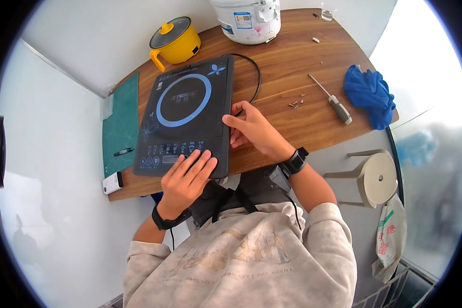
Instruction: The person uses a screwdriver to tighten screws on the internal circuit board of an induction cooker. They then place the top cover onto the unit and secure it with additional screws.
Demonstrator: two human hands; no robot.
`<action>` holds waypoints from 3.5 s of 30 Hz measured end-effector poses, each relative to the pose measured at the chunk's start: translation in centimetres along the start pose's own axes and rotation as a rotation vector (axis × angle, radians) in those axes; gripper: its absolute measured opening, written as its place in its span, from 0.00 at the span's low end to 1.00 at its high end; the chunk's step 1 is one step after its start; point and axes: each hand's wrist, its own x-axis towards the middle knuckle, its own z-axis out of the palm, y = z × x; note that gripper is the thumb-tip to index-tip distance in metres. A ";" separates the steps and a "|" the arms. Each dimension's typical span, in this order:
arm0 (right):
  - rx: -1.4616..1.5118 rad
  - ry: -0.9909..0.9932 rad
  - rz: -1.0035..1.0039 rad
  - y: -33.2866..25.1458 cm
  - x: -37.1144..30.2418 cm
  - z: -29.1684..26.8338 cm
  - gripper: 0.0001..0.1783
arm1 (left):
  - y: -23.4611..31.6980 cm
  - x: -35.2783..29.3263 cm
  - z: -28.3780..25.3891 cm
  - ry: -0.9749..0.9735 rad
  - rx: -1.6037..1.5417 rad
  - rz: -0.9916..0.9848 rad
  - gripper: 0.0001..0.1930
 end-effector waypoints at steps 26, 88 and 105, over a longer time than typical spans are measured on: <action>-0.071 -0.324 -0.002 -0.1 2.7 4.1 0.45 | -7.4 1.7 -9.1 0.370 -0.259 -0.492 0.23; -0.908 -0.153 0.124 -10.0 16.9 4.1 0.41 | -22.1 -10.3 -2.3 0.307 -1.391 -1.508 0.39; -1.196 -0.134 0.069 -8.6 20.1 5.9 0.36 | -21.9 -12.8 -4.2 -0.134 -0.937 -1.507 0.37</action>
